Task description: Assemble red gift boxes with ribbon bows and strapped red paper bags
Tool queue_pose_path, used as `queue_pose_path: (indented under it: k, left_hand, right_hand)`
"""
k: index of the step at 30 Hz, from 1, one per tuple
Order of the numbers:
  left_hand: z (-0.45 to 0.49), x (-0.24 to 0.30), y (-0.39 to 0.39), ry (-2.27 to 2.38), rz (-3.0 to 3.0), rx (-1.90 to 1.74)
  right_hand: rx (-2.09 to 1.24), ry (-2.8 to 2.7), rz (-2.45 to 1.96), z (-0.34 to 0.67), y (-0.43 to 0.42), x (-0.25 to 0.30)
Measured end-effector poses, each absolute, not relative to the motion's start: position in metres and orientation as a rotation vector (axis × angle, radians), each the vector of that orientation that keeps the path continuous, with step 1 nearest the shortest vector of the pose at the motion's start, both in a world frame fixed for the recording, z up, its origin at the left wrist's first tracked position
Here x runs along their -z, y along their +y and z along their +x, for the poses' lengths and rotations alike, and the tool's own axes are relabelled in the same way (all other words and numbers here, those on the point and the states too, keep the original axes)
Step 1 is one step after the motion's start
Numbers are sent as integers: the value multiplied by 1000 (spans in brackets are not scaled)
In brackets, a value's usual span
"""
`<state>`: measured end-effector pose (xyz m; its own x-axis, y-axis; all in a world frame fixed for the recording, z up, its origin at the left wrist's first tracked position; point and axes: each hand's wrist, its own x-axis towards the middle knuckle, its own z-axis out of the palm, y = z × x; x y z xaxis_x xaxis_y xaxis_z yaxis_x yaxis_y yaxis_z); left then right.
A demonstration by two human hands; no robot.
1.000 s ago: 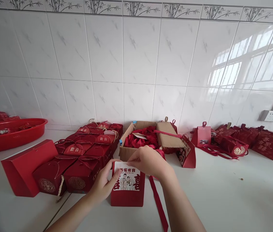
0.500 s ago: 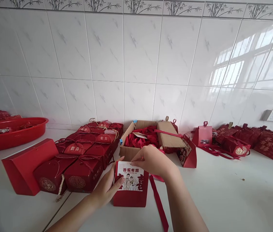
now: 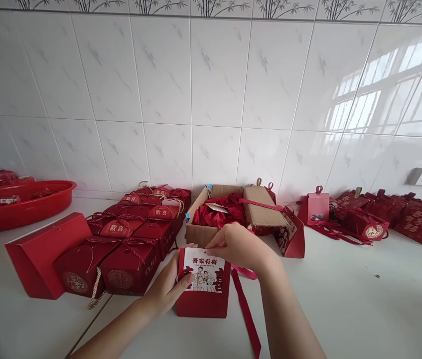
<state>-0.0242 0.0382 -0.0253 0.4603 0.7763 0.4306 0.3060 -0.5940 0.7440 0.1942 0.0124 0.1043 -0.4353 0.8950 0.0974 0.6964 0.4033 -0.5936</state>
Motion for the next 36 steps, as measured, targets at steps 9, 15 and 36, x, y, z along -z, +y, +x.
queue_pose_path:
  k: [9,15,36]
  left_hand:
    - [-22,21,37,859,2138,-1053]
    - [-20,23,35,882,2102,-1030]
    - [-18,23,36,800,1973,-1090]
  right_hand:
    - [-670,-2271,-1383,193,13,-104]
    - [-625,-2283,-1383,190,15,-101]
    - [-560,-2303,-1436,186,15,-102]
